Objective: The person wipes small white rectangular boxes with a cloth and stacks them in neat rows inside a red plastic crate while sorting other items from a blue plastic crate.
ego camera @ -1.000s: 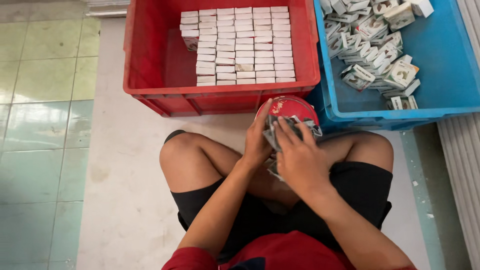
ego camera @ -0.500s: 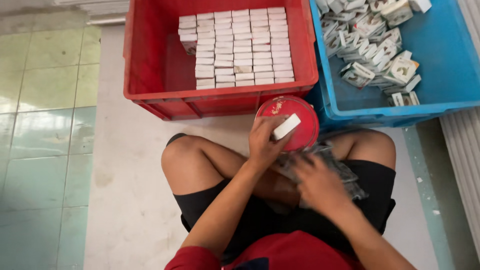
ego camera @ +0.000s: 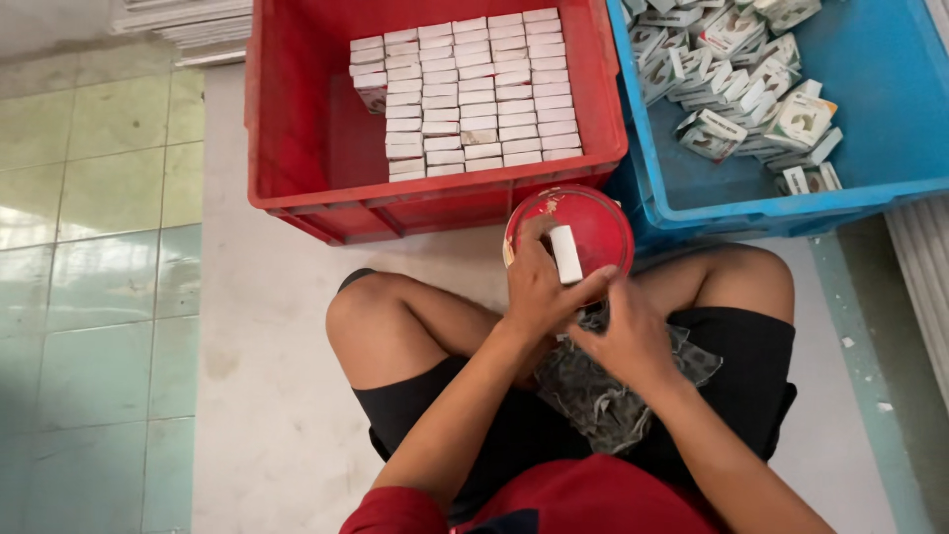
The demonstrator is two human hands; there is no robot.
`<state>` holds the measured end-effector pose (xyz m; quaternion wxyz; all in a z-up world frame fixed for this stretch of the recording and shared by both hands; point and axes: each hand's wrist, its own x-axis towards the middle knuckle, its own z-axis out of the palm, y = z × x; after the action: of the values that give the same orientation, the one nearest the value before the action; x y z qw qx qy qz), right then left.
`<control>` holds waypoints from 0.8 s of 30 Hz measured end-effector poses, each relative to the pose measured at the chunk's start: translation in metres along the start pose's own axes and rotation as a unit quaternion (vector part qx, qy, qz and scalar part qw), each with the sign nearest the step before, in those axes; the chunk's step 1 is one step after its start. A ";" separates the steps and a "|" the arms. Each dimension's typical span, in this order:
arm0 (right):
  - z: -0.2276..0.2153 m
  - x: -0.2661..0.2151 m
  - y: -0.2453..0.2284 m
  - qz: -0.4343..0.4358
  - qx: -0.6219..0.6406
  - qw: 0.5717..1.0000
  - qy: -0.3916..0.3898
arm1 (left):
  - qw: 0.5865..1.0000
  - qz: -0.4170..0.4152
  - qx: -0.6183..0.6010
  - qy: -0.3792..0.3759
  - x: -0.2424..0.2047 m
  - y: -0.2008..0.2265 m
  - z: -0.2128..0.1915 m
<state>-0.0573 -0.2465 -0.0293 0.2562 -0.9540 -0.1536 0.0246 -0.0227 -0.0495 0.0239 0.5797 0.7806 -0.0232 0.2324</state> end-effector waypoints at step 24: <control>-0.070 0.093 -0.053 0.033 0.261 0.963 0.061 | 0.995 -0.021 0.072 -0.072 -0.001 -0.020 -0.014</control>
<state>0.0252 -0.2081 0.0603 0.5044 -0.8582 -0.0943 0.0140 -0.0224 -0.0305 0.0088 0.5236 0.8353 -0.0321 0.1643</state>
